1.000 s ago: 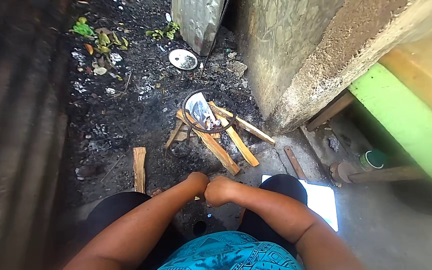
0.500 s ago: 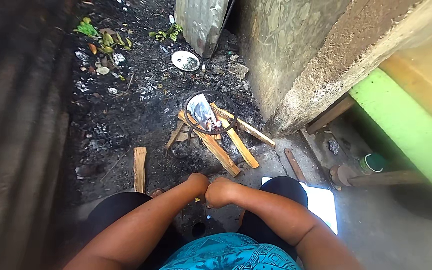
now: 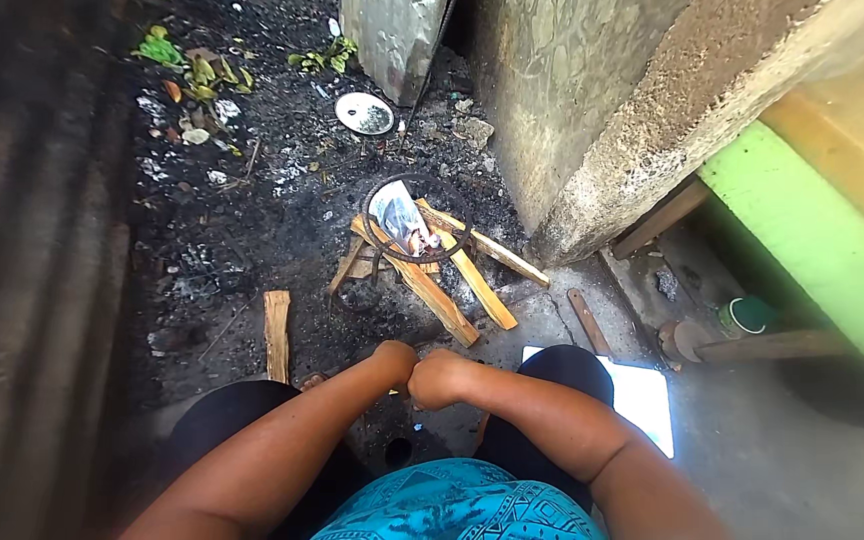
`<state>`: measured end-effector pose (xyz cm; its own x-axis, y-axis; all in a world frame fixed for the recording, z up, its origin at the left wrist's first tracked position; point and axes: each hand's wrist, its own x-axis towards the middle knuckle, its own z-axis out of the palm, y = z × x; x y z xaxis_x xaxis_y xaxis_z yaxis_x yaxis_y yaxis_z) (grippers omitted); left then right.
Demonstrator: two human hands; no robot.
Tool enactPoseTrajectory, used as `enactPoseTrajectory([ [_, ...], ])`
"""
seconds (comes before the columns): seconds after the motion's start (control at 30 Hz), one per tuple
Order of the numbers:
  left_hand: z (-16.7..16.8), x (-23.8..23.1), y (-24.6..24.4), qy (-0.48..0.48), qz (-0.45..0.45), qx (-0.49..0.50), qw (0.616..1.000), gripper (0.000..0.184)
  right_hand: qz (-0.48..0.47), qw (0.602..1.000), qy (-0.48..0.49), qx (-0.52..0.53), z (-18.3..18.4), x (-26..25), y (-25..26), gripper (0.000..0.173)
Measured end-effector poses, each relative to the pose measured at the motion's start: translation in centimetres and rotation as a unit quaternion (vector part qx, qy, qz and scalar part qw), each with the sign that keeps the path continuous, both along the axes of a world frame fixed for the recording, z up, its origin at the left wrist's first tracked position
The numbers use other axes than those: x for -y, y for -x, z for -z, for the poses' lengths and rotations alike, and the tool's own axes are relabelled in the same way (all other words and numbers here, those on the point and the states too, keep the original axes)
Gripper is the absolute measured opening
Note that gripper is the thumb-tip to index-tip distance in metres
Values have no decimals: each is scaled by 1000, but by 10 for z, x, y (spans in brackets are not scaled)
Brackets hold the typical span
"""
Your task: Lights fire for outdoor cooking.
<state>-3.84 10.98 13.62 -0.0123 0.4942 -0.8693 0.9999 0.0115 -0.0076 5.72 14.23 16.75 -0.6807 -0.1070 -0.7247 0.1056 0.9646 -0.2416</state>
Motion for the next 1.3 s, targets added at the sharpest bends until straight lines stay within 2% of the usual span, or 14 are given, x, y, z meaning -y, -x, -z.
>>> enactPoseTrajectory([
  [1.3,-4,1,-1,-7,-3,3,1000,38,2,1000,8,-3,1,0,0,37],
])
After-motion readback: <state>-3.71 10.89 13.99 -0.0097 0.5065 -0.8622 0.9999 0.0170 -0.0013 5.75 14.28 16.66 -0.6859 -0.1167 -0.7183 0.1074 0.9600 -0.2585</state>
